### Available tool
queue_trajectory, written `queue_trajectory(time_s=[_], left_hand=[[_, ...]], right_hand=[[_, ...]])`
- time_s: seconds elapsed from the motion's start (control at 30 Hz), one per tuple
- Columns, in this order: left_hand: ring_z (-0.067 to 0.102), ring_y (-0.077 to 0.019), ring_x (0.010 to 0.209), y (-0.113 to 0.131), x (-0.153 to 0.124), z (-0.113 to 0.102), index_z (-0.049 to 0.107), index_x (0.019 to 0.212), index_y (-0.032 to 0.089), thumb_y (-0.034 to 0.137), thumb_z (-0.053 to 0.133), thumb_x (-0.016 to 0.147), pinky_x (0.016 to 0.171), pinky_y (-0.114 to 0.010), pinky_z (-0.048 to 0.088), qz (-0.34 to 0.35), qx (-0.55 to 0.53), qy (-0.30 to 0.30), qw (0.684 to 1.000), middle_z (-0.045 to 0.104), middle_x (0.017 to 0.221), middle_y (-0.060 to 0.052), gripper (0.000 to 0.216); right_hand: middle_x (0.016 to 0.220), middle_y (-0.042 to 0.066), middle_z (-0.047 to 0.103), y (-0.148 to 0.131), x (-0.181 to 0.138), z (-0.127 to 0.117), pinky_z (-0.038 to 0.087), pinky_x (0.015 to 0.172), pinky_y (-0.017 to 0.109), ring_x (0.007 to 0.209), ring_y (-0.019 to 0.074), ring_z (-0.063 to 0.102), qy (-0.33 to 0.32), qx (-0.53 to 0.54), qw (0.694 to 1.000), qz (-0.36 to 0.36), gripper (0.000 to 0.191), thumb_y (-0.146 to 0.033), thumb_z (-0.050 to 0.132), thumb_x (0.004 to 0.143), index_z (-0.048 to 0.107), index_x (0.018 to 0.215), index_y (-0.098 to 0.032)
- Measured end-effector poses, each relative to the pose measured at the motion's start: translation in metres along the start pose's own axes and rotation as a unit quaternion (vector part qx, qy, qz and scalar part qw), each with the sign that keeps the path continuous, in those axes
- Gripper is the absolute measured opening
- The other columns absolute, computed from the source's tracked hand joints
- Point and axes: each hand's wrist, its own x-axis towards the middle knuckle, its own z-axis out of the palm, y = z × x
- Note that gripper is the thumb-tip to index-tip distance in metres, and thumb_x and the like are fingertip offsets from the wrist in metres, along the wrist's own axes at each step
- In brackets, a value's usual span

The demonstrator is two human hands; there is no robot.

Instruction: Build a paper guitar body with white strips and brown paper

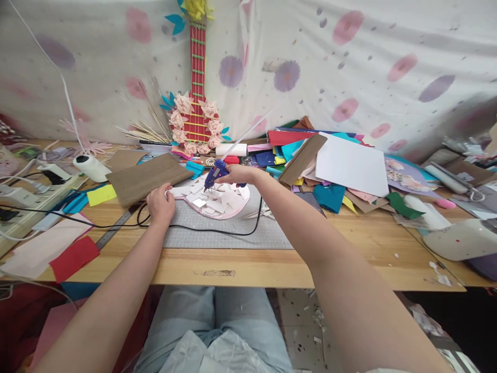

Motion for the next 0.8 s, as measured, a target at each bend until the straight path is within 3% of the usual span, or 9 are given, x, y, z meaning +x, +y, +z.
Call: queue_trajectory(time_s=[0.33, 0.53, 0.8], left_hand=[[0.054, -0.0244, 0.104, -0.001, -0.001, 0.000, 0.059, 0.107, 0.017, 0.006, 0.041, 0.075, 0.096, -0.039, 0.034, -0.017, -0.015, -0.009, 1.000, 0.066, 0.106, -0.007, 0.039], [0.055, -0.0249, 0.103, -0.002, -0.001, 0.000, 0.060, 0.107, 0.016, 0.005, 0.041, 0.074, 0.095, -0.039, 0.035, -0.011, -0.013, -0.013, 1.000, 0.066, 0.106, -0.007, 0.040], [0.056, -0.0256, 0.101, -0.002, -0.001, 0.002, 0.061, 0.106, 0.015, 0.005, 0.043, 0.073, 0.093, -0.039, 0.036, 0.000, 0.008, -0.011, 1.000, 0.067, 0.105, -0.007, 0.040]], right_hand=[[0.086, 0.004, 0.061, -0.031, 0.029, 0.012, 0.041, 0.047, 0.020, 0.066, 0.0116, 0.054, -0.004, -0.030, 0.999, -0.014, 0.042, -0.052, 0.063, 0.074, 0.055, 0.100, -0.021], [0.091, 0.005, 0.067, -0.030, 0.031, 0.007, 0.039, 0.046, 0.017, 0.065, 0.0094, 0.055, -0.030, -0.017, 0.999, -0.017, 0.041, -0.053, 0.063, 0.074, 0.057, 0.095, -0.018], [0.082, 0.004, 0.063, -0.026, 0.034, 0.005, 0.041, 0.047, 0.017, 0.063, 0.0096, 0.055, -0.022, -0.022, 1.000, 0.004, 0.044, -0.054, 0.065, 0.071, 0.056, 0.095, -0.017]])
